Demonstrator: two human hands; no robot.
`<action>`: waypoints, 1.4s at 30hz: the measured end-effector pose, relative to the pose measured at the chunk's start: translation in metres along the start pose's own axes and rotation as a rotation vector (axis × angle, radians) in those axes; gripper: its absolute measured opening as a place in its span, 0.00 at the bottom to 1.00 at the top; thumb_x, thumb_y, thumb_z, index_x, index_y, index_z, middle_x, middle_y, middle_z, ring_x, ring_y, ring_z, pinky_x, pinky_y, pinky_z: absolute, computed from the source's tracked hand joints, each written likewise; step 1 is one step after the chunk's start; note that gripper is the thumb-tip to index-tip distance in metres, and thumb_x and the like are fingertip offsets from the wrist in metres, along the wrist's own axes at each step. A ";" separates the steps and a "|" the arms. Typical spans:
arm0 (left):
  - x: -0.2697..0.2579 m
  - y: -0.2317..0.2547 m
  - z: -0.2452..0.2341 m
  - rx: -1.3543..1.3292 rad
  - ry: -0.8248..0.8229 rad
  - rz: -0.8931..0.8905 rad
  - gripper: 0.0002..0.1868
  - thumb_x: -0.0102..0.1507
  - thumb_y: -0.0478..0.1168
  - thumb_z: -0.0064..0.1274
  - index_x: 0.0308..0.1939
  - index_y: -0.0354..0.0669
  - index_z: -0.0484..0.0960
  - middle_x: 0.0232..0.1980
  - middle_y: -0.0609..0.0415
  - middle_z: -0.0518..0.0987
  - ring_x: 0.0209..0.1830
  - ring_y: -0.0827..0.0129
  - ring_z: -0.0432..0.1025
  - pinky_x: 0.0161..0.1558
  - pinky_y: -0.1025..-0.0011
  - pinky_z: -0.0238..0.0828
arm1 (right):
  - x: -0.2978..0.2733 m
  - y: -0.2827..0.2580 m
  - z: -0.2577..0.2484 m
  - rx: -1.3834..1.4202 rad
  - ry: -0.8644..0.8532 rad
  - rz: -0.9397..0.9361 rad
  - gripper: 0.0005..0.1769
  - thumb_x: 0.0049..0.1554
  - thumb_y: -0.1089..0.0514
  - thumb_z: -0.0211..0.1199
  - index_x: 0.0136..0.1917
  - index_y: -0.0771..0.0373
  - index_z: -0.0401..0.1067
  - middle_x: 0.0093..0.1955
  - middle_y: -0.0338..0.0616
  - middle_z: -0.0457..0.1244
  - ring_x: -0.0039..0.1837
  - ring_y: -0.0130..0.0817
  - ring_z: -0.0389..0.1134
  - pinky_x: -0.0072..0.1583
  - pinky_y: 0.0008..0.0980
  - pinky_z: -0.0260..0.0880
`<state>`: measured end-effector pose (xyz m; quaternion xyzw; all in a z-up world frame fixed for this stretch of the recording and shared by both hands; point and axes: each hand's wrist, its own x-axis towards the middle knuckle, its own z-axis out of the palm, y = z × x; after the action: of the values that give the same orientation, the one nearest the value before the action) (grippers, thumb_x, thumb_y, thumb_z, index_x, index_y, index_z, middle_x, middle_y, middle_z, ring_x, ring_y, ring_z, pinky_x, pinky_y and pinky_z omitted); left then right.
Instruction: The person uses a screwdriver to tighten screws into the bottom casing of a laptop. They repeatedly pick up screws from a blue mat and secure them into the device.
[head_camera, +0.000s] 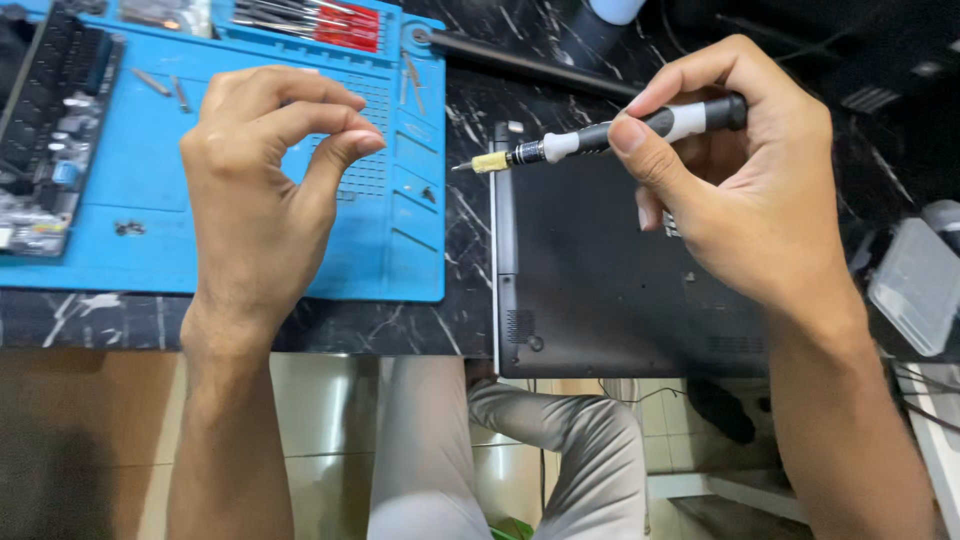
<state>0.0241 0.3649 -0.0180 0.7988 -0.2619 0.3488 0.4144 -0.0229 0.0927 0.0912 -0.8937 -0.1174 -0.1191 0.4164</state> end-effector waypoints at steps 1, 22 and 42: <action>0.001 -0.006 -0.005 0.004 0.000 0.009 0.06 0.72 0.28 0.67 0.41 0.37 0.86 0.49 0.48 0.83 0.52 0.53 0.72 0.56 0.58 0.63 | 0.003 -0.002 0.007 0.011 -0.008 -0.008 0.11 0.69 0.64 0.67 0.53 0.65 0.64 0.44 0.46 0.64 0.32 0.29 0.66 0.34 0.19 0.64; -0.013 -0.060 0.002 0.269 -0.207 0.012 0.05 0.62 0.41 0.70 0.34 0.45 0.91 0.51 0.56 0.83 0.60 0.48 0.67 0.57 0.49 0.62 | 0.030 0.011 0.059 0.059 -0.035 0.013 0.10 0.68 0.64 0.67 0.53 0.65 0.65 0.42 0.46 0.63 0.32 0.30 0.67 0.35 0.19 0.66; -0.016 -0.055 -0.003 0.218 -0.265 -0.035 0.05 0.59 0.42 0.70 0.31 0.49 0.91 0.53 0.56 0.83 0.62 0.47 0.66 0.59 0.46 0.60 | 0.022 0.020 0.053 0.068 -0.028 0.075 0.10 0.66 0.63 0.67 0.53 0.64 0.66 0.41 0.46 0.63 0.32 0.30 0.67 0.35 0.19 0.67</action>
<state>0.0523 0.3980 -0.0550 0.8824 -0.2610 0.2595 0.2931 0.0102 0.1238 0.0510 -0.8843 -0.0937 -0.0869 0.4490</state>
